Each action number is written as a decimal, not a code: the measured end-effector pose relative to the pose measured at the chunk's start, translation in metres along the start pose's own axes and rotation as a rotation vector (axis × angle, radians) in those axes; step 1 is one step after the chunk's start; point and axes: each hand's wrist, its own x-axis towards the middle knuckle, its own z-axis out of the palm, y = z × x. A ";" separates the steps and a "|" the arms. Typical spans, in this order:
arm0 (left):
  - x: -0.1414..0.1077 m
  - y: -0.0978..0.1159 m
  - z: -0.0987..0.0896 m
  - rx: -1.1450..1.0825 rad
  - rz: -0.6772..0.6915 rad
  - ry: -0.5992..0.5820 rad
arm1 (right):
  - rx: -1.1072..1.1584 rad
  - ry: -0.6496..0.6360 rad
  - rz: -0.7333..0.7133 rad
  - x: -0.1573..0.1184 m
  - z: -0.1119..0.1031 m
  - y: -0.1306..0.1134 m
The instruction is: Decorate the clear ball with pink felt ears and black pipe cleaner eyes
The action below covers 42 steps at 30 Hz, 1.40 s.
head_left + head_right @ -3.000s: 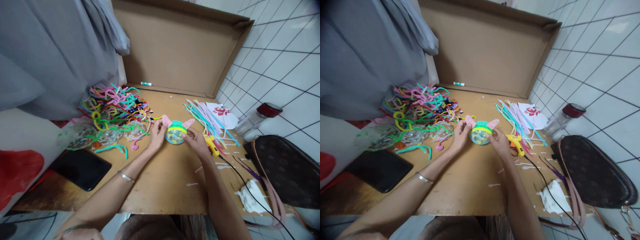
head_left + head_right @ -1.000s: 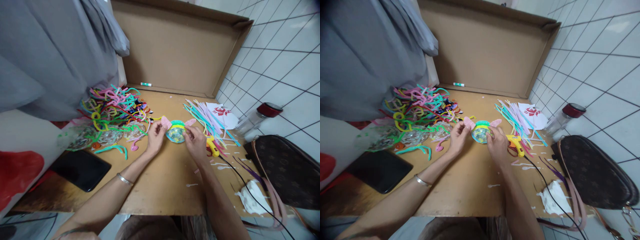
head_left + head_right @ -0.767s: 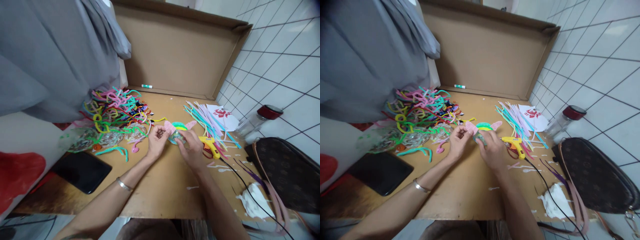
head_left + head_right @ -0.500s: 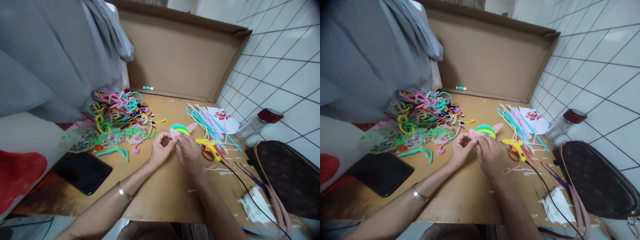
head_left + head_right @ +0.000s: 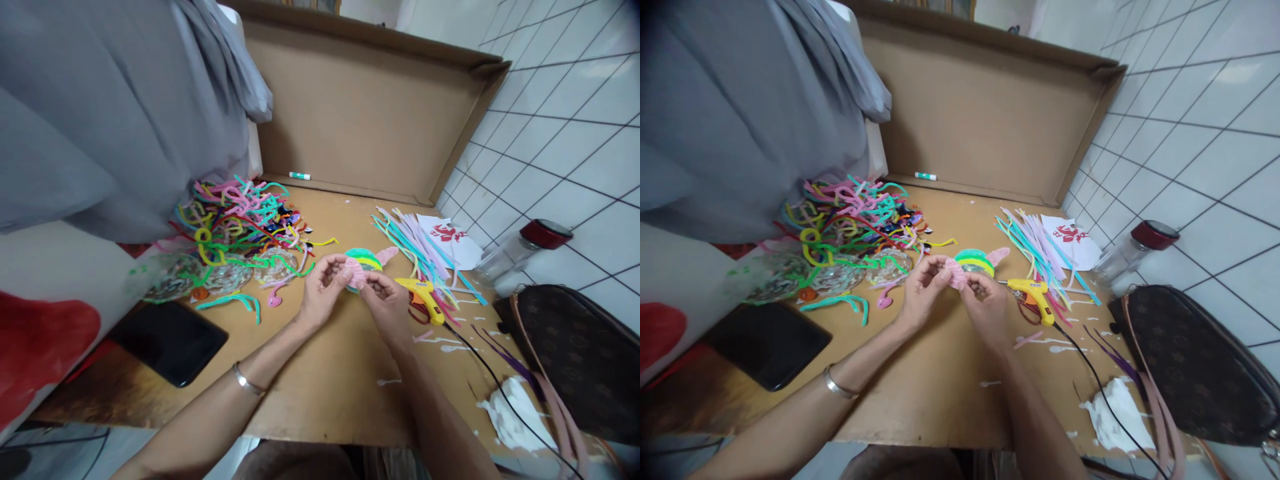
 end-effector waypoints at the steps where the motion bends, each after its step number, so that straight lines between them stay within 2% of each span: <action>1: 0.001 0.000 0.000 0.002 -0.001 -0.003 | -0.013 -0.010 -0.004 0.000 0.000 0.000; 8: 0.004 0.001 -0.002 0.020 0.049 0.064 | 0.073 -0.066 0.076 -0.001 0.003 -0.003; 14: 0.002 0.001 0.000 0.032 0.028 0.063 | -0.004 -0.067 0.058 -0.002 -0.001 -0.003; 22: 0.003 0.003 0.001 -0.025 -0.079 -0.050 | -0.001 0.007 0.042 0.000 -0.003 -0.005; 29: 0.000 -0.003 0.003 0.036 -0.082 -0.035 | -0.028 0.004 -0.001 -0.001 -0.003 -0.008; 38: 0.002 -0.005 0.000 -0.139 -0.156 -0.098 | 0.096 0.116 0.060 -0.002 0.000 -0.004; 42: 0.001 -0.006 0.002 -0.126 -0.161 -0.117 | 0.134 0.138 0.074 0.000 -0.004 -0.001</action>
